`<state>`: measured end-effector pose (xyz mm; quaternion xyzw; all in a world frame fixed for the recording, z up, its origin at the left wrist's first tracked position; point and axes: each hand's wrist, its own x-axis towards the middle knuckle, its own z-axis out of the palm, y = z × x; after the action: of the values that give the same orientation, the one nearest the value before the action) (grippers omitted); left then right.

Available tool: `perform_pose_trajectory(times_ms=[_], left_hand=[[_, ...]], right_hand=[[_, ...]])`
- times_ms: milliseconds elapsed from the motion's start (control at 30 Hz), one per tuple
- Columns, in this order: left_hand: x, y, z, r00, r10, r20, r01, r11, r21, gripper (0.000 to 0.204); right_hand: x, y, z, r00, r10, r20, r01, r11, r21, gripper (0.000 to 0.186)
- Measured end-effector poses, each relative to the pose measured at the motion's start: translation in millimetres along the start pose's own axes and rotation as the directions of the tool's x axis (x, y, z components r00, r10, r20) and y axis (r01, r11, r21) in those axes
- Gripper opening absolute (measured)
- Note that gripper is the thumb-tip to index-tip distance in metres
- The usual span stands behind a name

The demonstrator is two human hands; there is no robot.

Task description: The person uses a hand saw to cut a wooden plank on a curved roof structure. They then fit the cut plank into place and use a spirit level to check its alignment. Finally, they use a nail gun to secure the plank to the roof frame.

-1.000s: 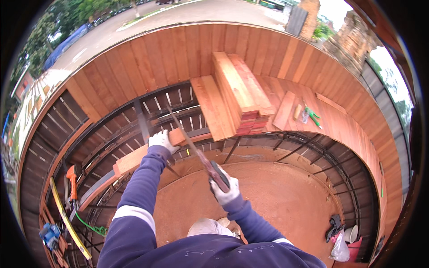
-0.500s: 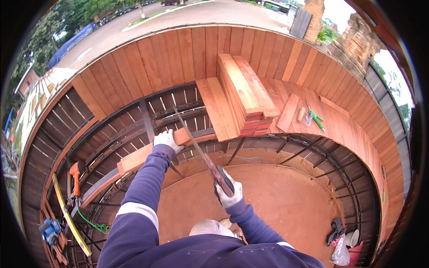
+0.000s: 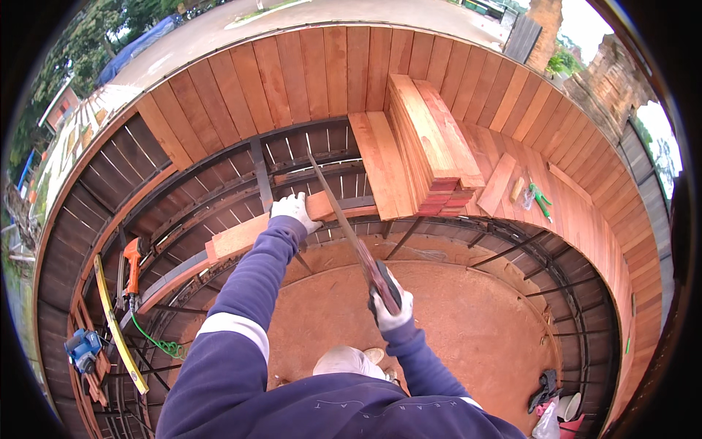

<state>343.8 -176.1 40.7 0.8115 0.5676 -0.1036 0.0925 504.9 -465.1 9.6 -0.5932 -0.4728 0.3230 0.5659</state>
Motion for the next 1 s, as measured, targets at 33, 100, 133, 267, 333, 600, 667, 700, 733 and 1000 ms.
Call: perform_pose_trajectory(times_ms=[33, 100, 133, 267, 333, 600, 667, 700, 733, 1000], left_hand=[[0.6, -1.0, 0.6, 1.000, 0.007, -0.011, -0.007, 1.000, 0.001, 0.103], [-0.3, 0.5, 1.0, 1.000, 0.009, -0.026, -0.009, 1.000, 0.006, 0.101], [-0.9, -3.5, 2.1, 1.000, 0.001, -0.030, -0.001, 1.000, 0.010, 0.100], [-1.0, -5.1, 3.3, 1.000, -0.001, -0.008, 0.001, 1.000, 0.002, 0.096], [-2.6, -3.3, 3.4, 1.000, -0.001, -0.014, 0.001, 1.000, -0.001, 0.095], [-1.6, 3.8, -1.0, 0.999, 0.010, -0.034, -0.010, 1.000, -0.004, 0.093], [-2.0, -0.7, -1.9, 0.999, 0.006, -0.031, -0.006, 1.000, -0.003, 0.092], [-2.8, -3.0, -2.0, 0.999, 0.006, -0.035, -0.006, 1.000, -0.001, 0.091], [-3.7, -3.6, 0.4, 0.999, 0.008, -0.036, -0.008, 1.000, -0.004, 0.090], [-3.9, -1.4, 1.6, 0.999, -0.004, -0.047, 0.004, 1.000, 0.002, 0.091]], right_hand=[[18.8, 11.7, 12.2, 0.996, -0.082, -0.018, 0.081, 0.996, -0.040, 0.055], [24.5, 14.5, 17.6, 0.994, -0.107, -0.031, 0.106, 0.994, -0.034, 0.055], [17.0, 9.0, 15.8, 0.999, -0.052, -0.016, 0.052, 0.999, 0.015, 0.055], [-54.7, -10.2, -26.7, 0.992, 0.125, 0.024, -0.124, 0.991, -0.052, 0.058], [-91.0, -16.6, -44.4, 0.972, 0.233, 0.023, -0.230, 0.970, -0.080, 0.058], [26.5, 17.5, 15.9, 0.999, -0.042, -0.020, 0.041, 0.999, -0.028, 0.056], [15.4, 12.2, 15.1, 0.999, 0.045, -0.003, -0.044, 0.995, 0.089, 0.057], [0.8, 2.6, 5.9, 0.996, 0.089, 0.020, -0.090, 0.993, 0.082, 0.057], [-17.1, -4.6, -5.6, 0.990, 0.136, 0.043, -0.138, 0.988, 0.070, 0.057], [-27.5, -7.3, -14.6, 0.999, 0.046, 0.007, -0.046, 0.999, 0.003, 0.057]])
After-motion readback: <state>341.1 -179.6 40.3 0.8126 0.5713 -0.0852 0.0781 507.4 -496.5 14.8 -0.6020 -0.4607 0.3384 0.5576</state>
